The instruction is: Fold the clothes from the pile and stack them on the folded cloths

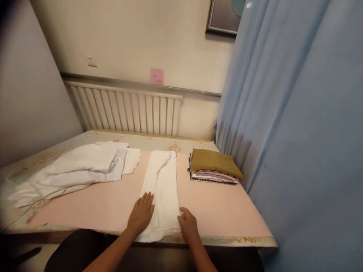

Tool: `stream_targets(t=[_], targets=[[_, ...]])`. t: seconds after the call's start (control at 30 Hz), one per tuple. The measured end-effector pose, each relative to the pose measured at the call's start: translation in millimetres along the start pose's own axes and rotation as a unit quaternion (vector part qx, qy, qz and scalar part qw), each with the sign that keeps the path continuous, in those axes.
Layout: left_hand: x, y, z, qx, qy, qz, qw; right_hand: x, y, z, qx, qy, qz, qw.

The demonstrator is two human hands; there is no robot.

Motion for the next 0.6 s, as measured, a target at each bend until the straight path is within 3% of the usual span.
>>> stream_targets(t=[0.6], targets=[[6.5, 25.6, -0.9, 0.006, 0.004, -0.016, 1.0, 1.5, 11.2, -0.6, 0.011, 0.017, 0.023, 1.0]])
Point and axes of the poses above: each hand's wrist, its own y-axis away from the middle knuckle, its own x-axis out of the back of the hand, z = x × y, the point moved 3 cm from there along -y, towards the middle knuckle, and after that the axes turned 5 degrees about -y, right-handed, at the moved point
